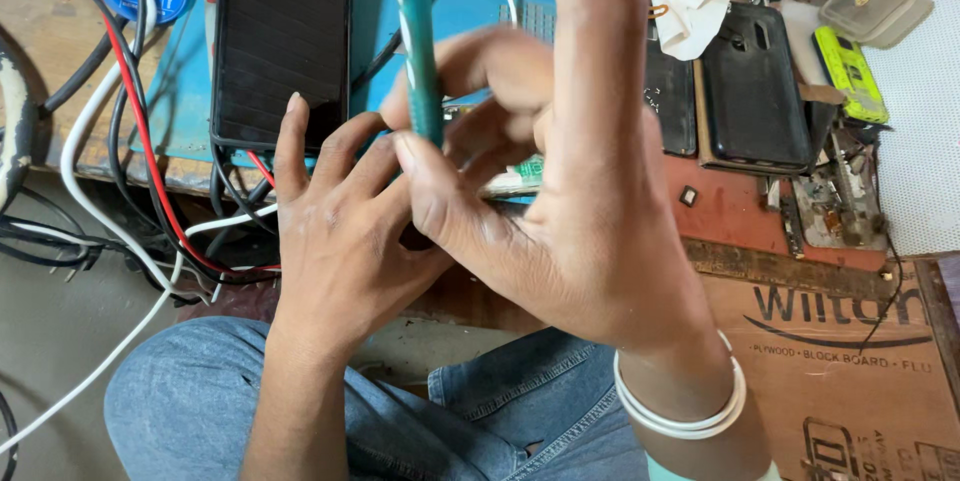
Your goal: The person works on a disassembled smartphone, using a screwdriver to remove and reinsert screws around the camera module and battery area. They also peel and reapply small adhesive strips on the battery and internal frame. The phone remains open throughout the clip.
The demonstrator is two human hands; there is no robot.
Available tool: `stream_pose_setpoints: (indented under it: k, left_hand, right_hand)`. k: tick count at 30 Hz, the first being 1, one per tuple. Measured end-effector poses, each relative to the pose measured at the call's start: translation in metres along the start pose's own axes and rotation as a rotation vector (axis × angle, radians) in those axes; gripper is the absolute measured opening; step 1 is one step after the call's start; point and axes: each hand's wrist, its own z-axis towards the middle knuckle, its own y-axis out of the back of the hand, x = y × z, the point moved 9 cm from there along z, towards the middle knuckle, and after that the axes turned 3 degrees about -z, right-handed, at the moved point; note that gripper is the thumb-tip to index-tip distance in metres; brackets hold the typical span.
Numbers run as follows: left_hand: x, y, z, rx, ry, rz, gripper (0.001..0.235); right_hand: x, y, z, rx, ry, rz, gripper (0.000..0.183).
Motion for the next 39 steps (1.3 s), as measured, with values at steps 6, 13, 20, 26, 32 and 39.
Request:
stream_pose_setpoints:
  k: [6, 13, 20, 26, 32, 39]
  left_hand:
    - [-0.002, 0.000, 0.002, 0.034, -0.011, -0.029, 0.042]
    - [-0.003, -0.002, 0.004, 0.058, -0.054, 0.009, 0.048]
    - [-0.003, -0.006, 0.000, 0.064, -0.085, -0.067, 0.075]
    - [-0.005, -0.011, 0.003, 0.047, -0.103, -0.060, 0.075]
    - [-0.004, -0.013, 0.002, 0.046, -0.101, -0.041, 0.073]
    - [-0.005, -0.014, 0.002, 0.057, -0.097, -0.047, 0.073]
  right_hand:
    - [-0.017, 0.014, -0.044, -0.265, 0.175, -0.205, 0.069]
    - [-0.044, 0.080, -0.088, -0.732, 0.582, -0.355, 0.028]
    - [-0.066, 0.146, -0.143, -0.999, 0.455, -0.416, 0.027]
    - [-0.126, 0.163, -0.116, -0.746, 0.252, -0.357, 0.032]
    - [-0.141, 0.161, -0.124, -0.756, 0.159, -0.318, 0.032]
    - [-0.097, 0.193, -0.135, -0.785, 0.195, -0.039, 0.021]
